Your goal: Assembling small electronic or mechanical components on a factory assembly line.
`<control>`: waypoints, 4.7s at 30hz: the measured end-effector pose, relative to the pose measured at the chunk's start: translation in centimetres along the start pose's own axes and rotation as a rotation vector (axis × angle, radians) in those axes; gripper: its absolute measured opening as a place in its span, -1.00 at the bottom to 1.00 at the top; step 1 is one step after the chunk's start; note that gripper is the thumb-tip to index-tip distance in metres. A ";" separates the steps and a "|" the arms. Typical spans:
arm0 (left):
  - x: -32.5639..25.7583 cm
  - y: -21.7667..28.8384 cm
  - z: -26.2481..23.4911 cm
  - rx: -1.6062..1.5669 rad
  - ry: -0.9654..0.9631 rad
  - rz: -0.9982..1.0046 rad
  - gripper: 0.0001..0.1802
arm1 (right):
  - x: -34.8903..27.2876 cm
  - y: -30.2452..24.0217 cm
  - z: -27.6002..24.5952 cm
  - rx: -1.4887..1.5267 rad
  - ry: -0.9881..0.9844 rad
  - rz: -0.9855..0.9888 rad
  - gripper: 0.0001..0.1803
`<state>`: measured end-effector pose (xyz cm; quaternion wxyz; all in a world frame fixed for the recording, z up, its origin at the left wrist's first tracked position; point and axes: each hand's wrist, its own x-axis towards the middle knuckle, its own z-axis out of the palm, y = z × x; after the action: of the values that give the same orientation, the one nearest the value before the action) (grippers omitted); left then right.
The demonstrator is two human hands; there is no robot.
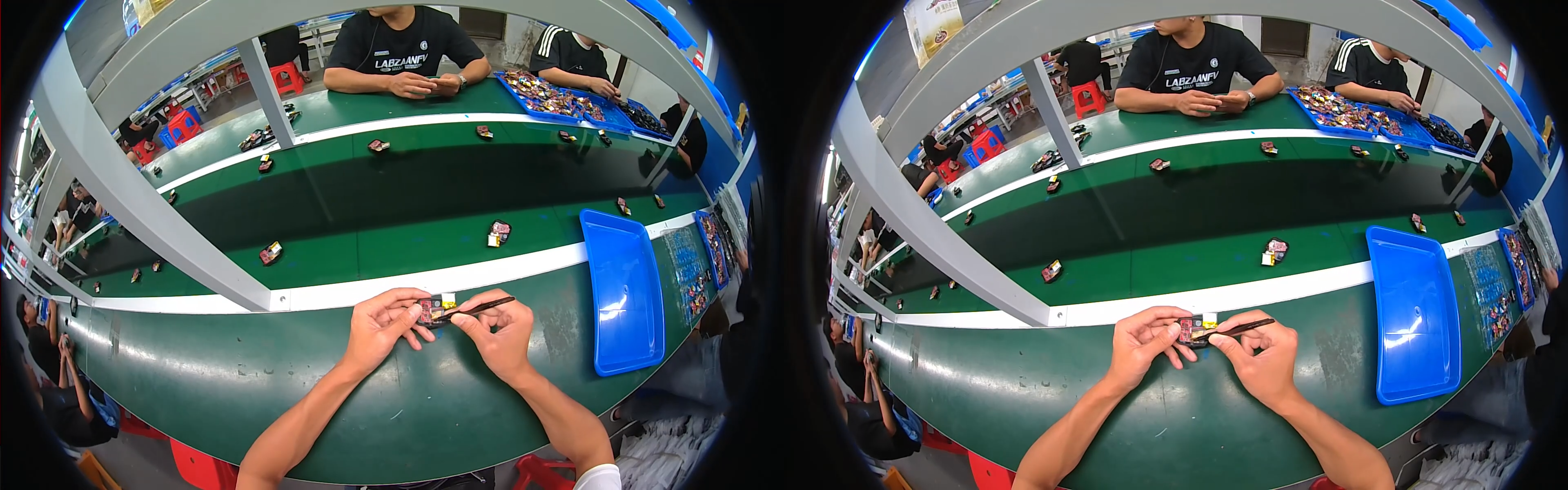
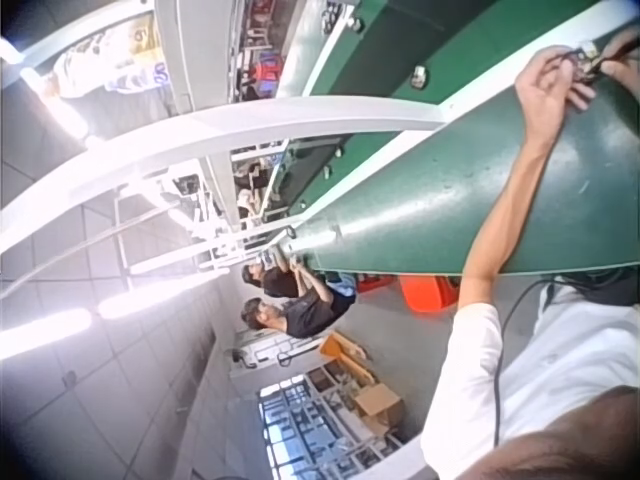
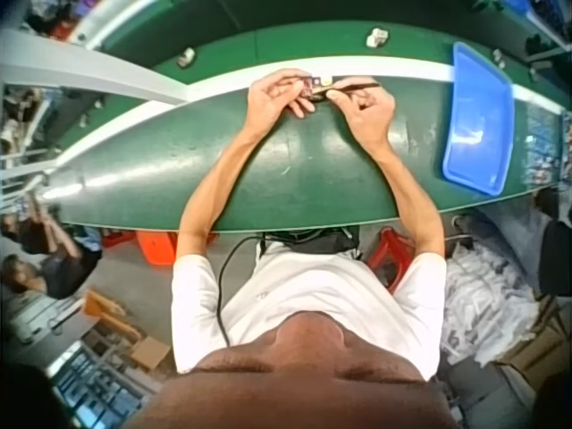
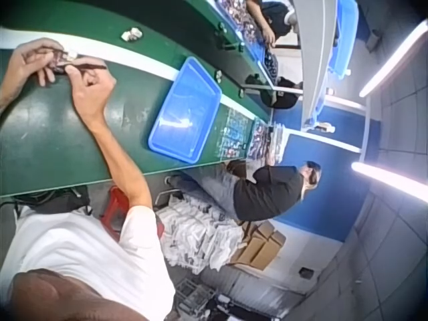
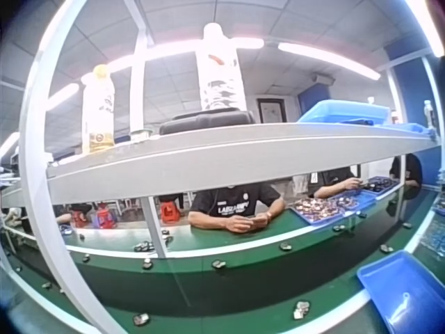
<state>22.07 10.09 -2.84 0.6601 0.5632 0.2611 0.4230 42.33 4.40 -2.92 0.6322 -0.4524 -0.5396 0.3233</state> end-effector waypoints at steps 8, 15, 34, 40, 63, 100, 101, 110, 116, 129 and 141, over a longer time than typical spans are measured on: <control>-0.3 0.0 -0.1 0.017 -0.041 -0.012 -0.69 | 0.1 -0.4 -0.1 0.046 -0.046 0.050 -0.86; -0.4 0.3 -0.3 -0.020 -0.058 -0.013 -0.69 | 0.0 -0.5 0.0 0.026 -0.067 0.043 -0.85; -0.7 0.2 -0.2 0.006 -0.026 -0.008 -0.70 | -0.2 -0.8 0.4 0.033 -0.077 0.071 -0.84; -0.7 0.3 -0.3 0.014 -0.021 -0.029 -0.71 | -0.1 -0.5 0.4 0.082 -0.086 0.100 -0.83; -1.0 0.4 -0.1 0.012 0.084 0.015 -0.71 | -1.0 -1.2 1.7 -0.322 -0.008 -0.306 -0.84; -1.4 0.8 0.4 0.224 0.161 -0.060 -0.76 | -1.2 -1.1 2.6 -0.379 -0.055 -0.388 -0.84; -1.4 0.7 0.5 0.216 0.175 -0.073 -0.76 | -1.3 -1.1 2.6 -0.384 -0.060 -0.392 -0.84; -1.2 1.1 1.4 0.280 0.268 -0.166 -0.78 | -1.1 -1.1 2.8 -0.414 -0.100 -0.513 -0.83; -0.4 1.7 1.4 0.355 0.278 -0.196 -0.79 | -0.9 -1.2 1.9 -0.448 -0.110 -0.472 -0.83; 7.8 3.8 -12.0 1.580 0.771 0.161 -0.74 | 0.2 -0.4 1.1 -0.338 0.053 -0.384 -0.81; 12.4 4.4 -4.9 1.333 -0.046 0.112 -0.73 | 0.0 -0.6 1.4 -0.328 0.066 -0.392 -0.79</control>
<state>23.16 23.29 1.94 0.1533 0.8722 0.4228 0.1925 40.91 4.51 -2.39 0.6182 -0.4459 -0.6414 0.0876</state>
